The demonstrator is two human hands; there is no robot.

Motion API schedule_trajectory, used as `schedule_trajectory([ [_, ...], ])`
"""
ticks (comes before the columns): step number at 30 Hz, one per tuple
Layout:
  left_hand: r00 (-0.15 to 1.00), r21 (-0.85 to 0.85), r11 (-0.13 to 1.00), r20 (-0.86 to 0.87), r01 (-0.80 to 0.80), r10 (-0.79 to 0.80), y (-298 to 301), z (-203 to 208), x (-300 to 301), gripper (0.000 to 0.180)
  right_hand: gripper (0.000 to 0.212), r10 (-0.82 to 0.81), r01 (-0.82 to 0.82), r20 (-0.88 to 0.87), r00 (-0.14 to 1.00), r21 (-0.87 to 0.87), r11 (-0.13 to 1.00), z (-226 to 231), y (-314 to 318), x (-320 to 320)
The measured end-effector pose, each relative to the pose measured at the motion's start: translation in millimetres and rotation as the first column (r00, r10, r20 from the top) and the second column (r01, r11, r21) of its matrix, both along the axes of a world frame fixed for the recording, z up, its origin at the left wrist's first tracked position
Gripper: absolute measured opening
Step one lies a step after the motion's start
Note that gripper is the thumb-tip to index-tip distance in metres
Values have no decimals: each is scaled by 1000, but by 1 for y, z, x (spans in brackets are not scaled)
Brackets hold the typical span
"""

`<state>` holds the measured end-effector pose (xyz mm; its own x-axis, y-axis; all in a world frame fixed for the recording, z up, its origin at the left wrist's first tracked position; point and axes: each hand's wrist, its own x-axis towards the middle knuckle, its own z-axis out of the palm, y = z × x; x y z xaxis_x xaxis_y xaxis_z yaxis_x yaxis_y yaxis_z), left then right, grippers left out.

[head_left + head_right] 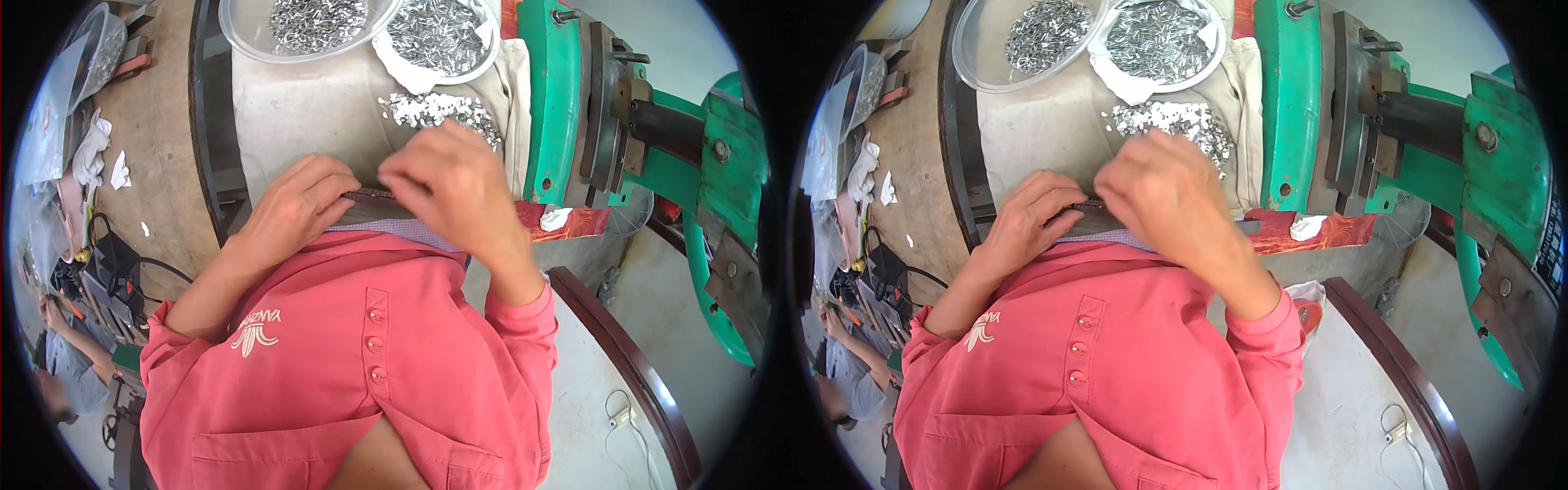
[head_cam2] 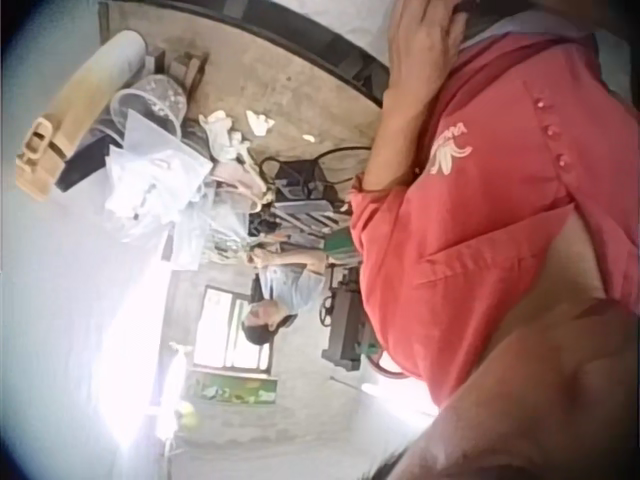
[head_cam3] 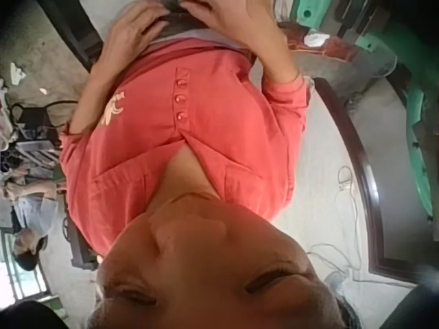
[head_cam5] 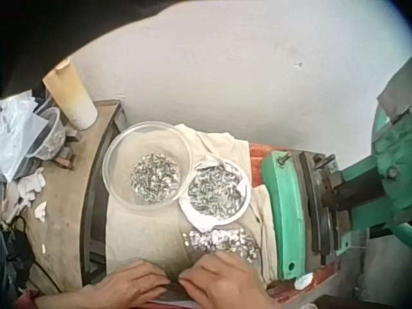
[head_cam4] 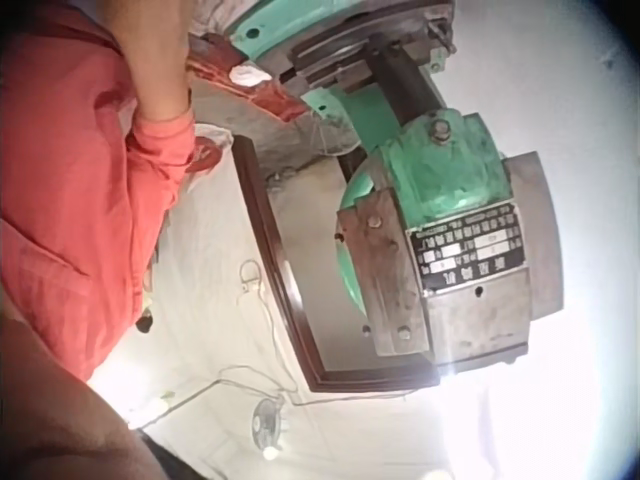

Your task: Assembling small metal components onto a metal strip at a workbench.

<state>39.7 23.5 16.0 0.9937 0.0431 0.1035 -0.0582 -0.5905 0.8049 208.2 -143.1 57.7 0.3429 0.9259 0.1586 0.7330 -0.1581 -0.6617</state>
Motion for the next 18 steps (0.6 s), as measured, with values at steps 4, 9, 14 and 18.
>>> schedule_trajectory([
  [4, 995, -59, 998, -97, -33, 27, -1, 5, 2, 25, 13, 86, -72, 106, 991, -129, 989, -4, -2, -22],
  [9, 994, -60, 997, -104, -44, 37, -2, 6, 2, 27, 6, 109, -71, 287, 952, -140, 988, -7, 8, -34],
  [14, 992, -76, 995, -116, -66, 57, -1, 5, 0, 31, 6, 165, -92, 352, 921, -214, 972, -4, 13, -36],
  [18, 989, -118, 989, -129, -85, 70, 0, 5, -2, 32, 9, 52, -45, 94, 994, -83, 996, -16, 11, -17],
])
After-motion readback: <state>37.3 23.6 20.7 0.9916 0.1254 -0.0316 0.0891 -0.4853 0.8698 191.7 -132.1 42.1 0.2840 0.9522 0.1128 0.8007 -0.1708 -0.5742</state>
